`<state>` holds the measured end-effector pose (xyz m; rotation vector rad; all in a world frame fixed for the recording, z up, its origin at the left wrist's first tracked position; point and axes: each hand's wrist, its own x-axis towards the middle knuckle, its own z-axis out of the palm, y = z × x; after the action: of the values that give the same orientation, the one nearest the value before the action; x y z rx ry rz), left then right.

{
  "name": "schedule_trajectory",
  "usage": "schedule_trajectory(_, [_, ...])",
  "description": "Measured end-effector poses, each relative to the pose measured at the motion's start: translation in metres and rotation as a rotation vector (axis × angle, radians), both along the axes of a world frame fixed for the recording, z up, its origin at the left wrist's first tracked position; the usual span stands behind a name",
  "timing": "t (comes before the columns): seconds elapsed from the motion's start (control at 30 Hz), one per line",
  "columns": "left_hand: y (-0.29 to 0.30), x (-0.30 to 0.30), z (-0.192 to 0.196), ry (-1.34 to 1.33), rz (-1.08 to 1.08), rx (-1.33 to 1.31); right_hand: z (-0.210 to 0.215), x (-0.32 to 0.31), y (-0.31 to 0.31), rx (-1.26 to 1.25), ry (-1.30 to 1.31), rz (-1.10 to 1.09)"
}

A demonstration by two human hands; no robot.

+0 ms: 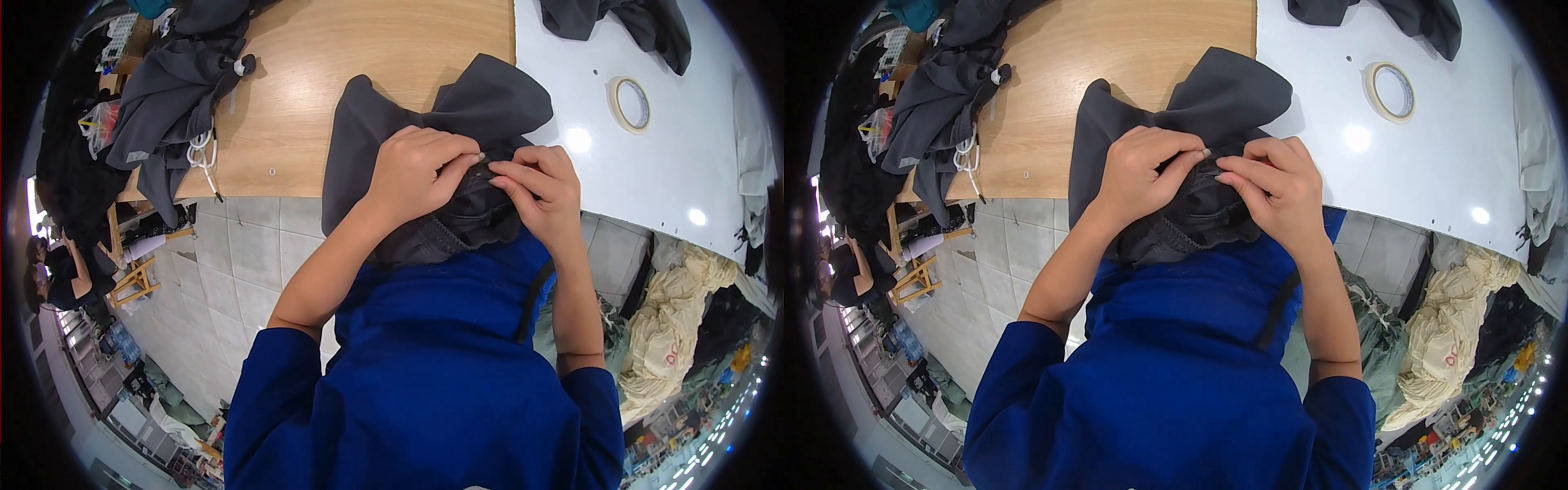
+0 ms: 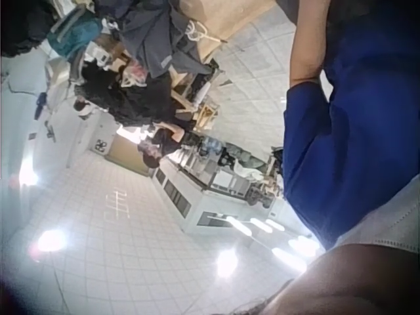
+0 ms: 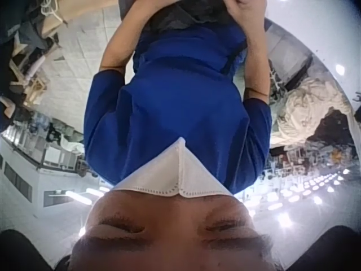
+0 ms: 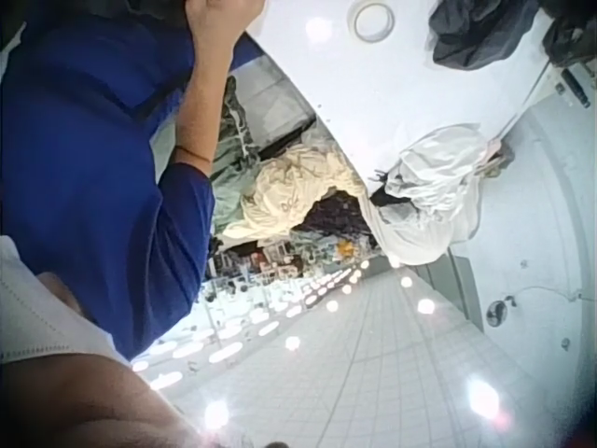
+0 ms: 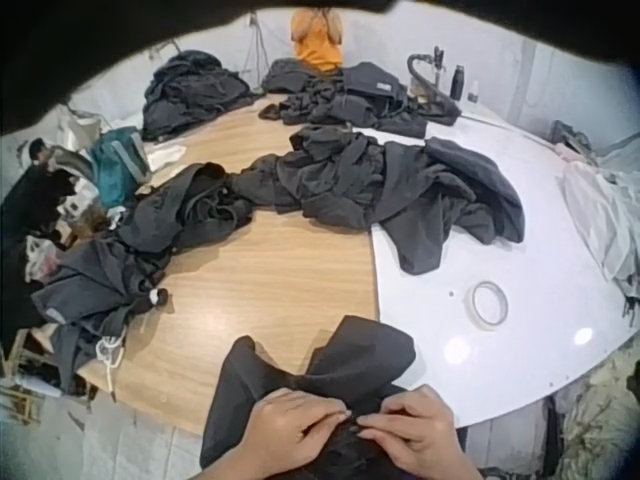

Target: Trimming loose threads from the waistband of grey pants using thread snips.

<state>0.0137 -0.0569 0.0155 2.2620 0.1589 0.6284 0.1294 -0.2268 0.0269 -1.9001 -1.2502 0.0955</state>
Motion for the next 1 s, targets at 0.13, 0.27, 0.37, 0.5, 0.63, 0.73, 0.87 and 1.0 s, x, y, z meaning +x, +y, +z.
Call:
schedule_trajectory(0.13, [-0.001, 0.0, -0.001, 0.001, 0.026, -0.035, -0.002, 0.0, -0.002, -0.001, 0.015, -0.028])
schedule_trajectory(0.27, [-0.001, 0.0, 0.001, 0.062, 0.029, -0.118, -0.003, 0.0, 0.0, -0.001, 0.01, -0.094])
schedule_trajectory(0.37, [-0.004, 0.002, -0.003, -0.01, 0.048, -0.223, -0.002, -0.002, 0.002, -0.012, 0.01, -0.122])
schedule_trajectory(0.5, [-0.004, 0.002, -0.004, -0.004, 0.053, -0.251, 0.0, -0.003, 0.004, -0.022, -0.003, -0.152])
schedule_trajectory(0.63, [-0.004, 0.003, -0.004, -0.013, 0.061, -0.267, 0.0, -0.003, 0.004, -0.046, -0.013, -0.193])
schedule_trajectory(0.73, [-0.003, 0.003, -0.004, -0.027, 0.057, -0.26, -0.001, -0.003, 0.003, -0.024, -0.007, -0.177])
schedule_trajectory(0.87, [-0.003, 0.004, -0.003, -0.019, 0.049, -0.252, 0.0, -0.004, 0.006, 0.004, -0.015, -0.176])
schedule_trajectory(1.0, [-0.003, 0.005, -0.002, -0.041, 0.037, -0.263, 0.0, -0.004, 0.008, 0.007, -0.045, -0.17])
